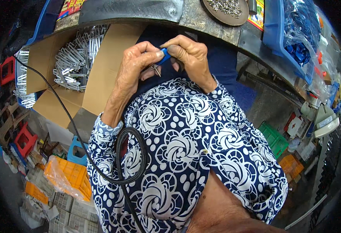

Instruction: The person is manually assembling small mechanical or electronic components at a workstation.

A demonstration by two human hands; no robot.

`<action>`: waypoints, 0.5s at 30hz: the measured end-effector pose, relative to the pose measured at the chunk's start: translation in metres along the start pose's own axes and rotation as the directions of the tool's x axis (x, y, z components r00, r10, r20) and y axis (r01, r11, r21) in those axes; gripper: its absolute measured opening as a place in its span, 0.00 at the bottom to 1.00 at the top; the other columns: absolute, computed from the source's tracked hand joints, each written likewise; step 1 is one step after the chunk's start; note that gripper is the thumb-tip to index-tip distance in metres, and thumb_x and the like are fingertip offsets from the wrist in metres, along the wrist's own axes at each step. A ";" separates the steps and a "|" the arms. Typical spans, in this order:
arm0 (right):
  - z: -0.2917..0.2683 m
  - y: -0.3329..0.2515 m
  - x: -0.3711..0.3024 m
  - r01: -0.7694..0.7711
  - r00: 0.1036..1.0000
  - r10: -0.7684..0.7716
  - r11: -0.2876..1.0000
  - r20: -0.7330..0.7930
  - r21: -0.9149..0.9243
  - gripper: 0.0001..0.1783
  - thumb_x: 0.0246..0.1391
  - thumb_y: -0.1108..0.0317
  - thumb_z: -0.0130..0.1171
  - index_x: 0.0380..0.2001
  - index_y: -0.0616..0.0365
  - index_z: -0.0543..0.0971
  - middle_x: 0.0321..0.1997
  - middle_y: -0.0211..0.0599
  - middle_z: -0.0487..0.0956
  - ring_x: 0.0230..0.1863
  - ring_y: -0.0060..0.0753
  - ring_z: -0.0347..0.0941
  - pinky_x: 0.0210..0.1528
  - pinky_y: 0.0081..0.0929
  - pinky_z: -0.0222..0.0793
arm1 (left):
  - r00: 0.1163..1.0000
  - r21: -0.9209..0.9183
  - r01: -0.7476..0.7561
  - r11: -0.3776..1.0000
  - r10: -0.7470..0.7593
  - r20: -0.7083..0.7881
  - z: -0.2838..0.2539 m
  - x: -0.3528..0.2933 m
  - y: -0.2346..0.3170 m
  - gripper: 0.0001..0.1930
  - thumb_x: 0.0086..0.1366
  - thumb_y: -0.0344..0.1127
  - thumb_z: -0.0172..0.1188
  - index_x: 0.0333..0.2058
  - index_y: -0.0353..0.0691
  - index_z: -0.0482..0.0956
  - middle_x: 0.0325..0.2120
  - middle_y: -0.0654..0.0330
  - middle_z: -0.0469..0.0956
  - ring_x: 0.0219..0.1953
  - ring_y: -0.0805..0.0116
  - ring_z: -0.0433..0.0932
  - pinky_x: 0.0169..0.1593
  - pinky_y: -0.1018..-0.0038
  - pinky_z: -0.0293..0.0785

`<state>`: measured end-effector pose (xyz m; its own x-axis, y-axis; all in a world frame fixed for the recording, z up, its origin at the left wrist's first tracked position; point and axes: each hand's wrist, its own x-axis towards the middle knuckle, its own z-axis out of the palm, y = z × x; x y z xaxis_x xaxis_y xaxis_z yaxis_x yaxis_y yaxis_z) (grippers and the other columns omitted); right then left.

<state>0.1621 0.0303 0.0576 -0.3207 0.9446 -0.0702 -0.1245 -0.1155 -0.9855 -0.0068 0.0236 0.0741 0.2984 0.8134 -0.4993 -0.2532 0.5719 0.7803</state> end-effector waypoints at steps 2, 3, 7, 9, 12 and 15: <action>0.005 0.000 -0.002 0.035 0.997 -0.039 0.997 -0.063 -0.064 0.07 0.57 0.71 0.53 0.31 0.64 0.78 0.20 0.28 0.73 0.17 0.14 0.66 0.17 0.13 0.61 | 1.000 -0.007 -0.005 1.000 0.005 -0.027 -0.001 0.000 0.000 0.07 0.58 0.33 0.58 0.28 0.35 0.72 0.20 0.62 0.74 0.17 0.83 0.68 0.16 0.89 0.54; 0.005 -0.002 -0.001 0.017 0.997 -0.020 0.999 -0.069 -0.050 0.07 0.57 0.71 0.53 0.31 0.64 0.78 0.20 0.28 0.73 0.18 0.14 0.66 0.17 0.13 0.61 | 1.000 0.004 -0.022 1.000 0.022 0.001 -0.003 0.000 -0.001 0.07 0.58 0.33 0.58 0.28 0.35 0.72 0.20 0.63 0.74 0.16 0.84 0.67 0.16 0.89 0.54; -0.001 0.001 0.001 -0.047 0.999 0.047 0.998 -0.009 0.039 0.08 0.58 0.70 0.53 0.30 0.64 0.78 0.20 0.29 0.73 0.18 0.13 0.66 0.18 0.13 0.61 | 0.999 0.087 0.008 0.996 -0.011 0.032 -0.009 0.001 -0.002 0.07 0.59 0.35 0.57 0.28 0.39 0.72 0.20 0.67 0.71 0.18 0.83 0.67 0.18 0.88 0.55; -0.001 0.003 0.001 -0.033 0.999 0.034 0.998 -0.019 0.058 0.09 0.58 0.69 0.53 0.30 0.64 0.78 0.20 0.29 0.74 0.18 0.13 0.66 0.18 0.12 0.62 | 0.999 0.105 -0.002 0.995 -0.002 0.040 -0.007 0.002 -0.002 0.07 0.60 0.36 0.56 0.28 0.39 0.71 0.20 0.66 0.71 0.18 0.83 0.68 0.17 0.88 0.55; -0.003 0.007 0.003 -0.033 0.999 0.034 0.994 -0.007 0.107 0.09 0.58 0.68 0.53 0.31 0.64 0.78 0.21 0.28 0.74 0.18 0.13 0.65 0.18 0.12 0.62 | 0.999 0.120 0.001 0.993 -0.007 0.051 -0.007 0.001 -0.001 0.08 0.61 0.37 0.56 0.29 0.38 0.71 0.20 0.65 0.72 0.17 0.83 0.67 0.17 0.88 0.54; -0.005 0.008 0.005 -0.043 0.999 0.042 0.987 0.013 0.157 0.10 0.58 0.68 0.53 0.31 0.63 0.78 0.21 0.28 0.74 0.18 0.13 0.64 0.19 0.12 0.62 | 0.998 0.079 0.024 0.997 -0.028 0.050 -0.003 -0.001 0.002 0.09 0.62 0.36 0.55 0.31 0.36 0.71 0.18 0.63 0.73 0.15 0.84 0.64 0.16 0.87 0.53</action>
<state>0.1643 0.0354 0.0483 -0.3375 0.9350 -0.1091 -0.2569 -0.2030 -0.9449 -0.0105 0.0242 0.0744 0.3507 0.7908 -0.5017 -0.1721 0.5810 0.7955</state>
